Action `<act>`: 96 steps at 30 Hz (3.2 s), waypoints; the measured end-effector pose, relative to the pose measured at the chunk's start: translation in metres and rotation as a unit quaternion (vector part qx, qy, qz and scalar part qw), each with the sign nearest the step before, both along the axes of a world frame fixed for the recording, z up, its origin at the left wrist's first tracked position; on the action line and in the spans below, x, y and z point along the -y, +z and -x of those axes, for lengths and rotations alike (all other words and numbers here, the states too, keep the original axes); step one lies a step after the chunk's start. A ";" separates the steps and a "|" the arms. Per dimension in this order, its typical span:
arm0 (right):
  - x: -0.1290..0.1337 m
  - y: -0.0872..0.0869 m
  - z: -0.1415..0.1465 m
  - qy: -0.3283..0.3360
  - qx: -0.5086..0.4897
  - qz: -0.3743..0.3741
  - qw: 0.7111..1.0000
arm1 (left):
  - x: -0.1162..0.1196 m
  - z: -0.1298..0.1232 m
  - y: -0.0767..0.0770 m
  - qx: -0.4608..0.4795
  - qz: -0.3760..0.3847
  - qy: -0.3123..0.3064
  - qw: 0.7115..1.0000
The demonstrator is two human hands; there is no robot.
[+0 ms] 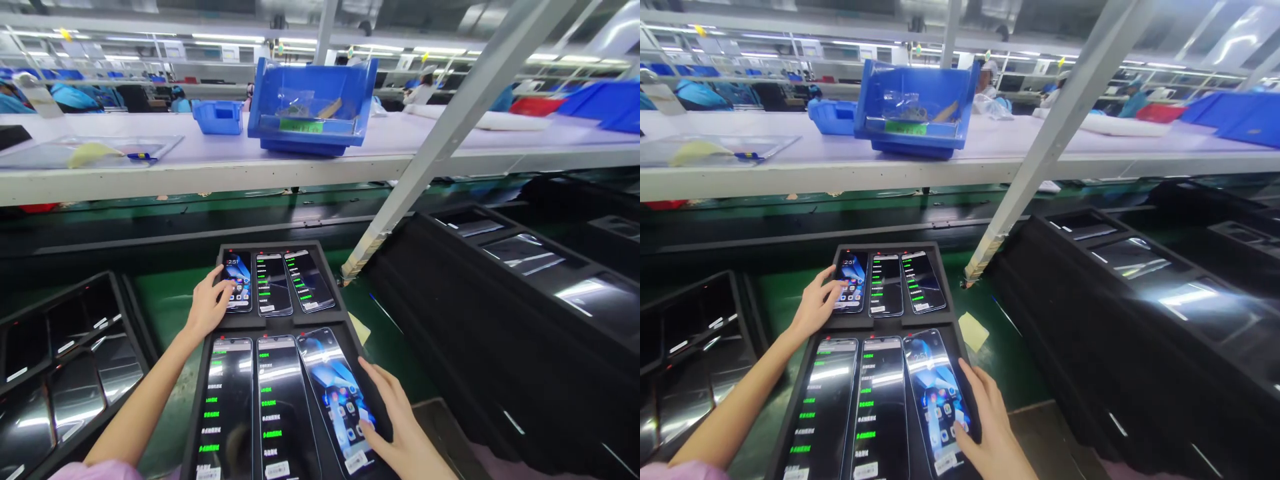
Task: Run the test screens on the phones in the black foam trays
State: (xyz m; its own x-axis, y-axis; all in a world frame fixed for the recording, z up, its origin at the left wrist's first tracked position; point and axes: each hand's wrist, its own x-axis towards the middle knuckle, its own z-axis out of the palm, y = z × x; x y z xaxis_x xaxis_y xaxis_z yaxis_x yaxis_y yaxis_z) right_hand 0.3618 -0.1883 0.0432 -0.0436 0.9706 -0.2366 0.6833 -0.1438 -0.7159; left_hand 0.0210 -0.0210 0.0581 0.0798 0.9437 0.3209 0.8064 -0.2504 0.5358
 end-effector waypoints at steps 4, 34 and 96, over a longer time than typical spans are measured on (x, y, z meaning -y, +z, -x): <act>0.001 -0.001 -0.006 0.024 -0.042 -0.006 0.999 | 0.005 0.015 -0.005 -0.022 -0.009 -0.096 0.995; -0.005 -0.024 0.001 -0.051 0.015 -0.106 0.993 | 0.003 0.023 -0.003 -0.087 0.037 -0.152 0.984; -0.012 0.001 0.016 0.007 0.221 -0.334 0.916 | -0.019 0.020 -0.009 -0.103 -0.011 0.002 0.995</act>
State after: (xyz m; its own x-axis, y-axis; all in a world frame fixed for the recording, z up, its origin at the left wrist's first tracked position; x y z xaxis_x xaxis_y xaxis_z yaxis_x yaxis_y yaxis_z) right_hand 0.3455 -0.1760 0.0443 -0.0996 0.9052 0.4131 0.9259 0.2363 -0.2946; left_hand 0.0010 -0.0019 0.0490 0.1425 0.9369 0.3193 0.8997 -0.2571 0.3527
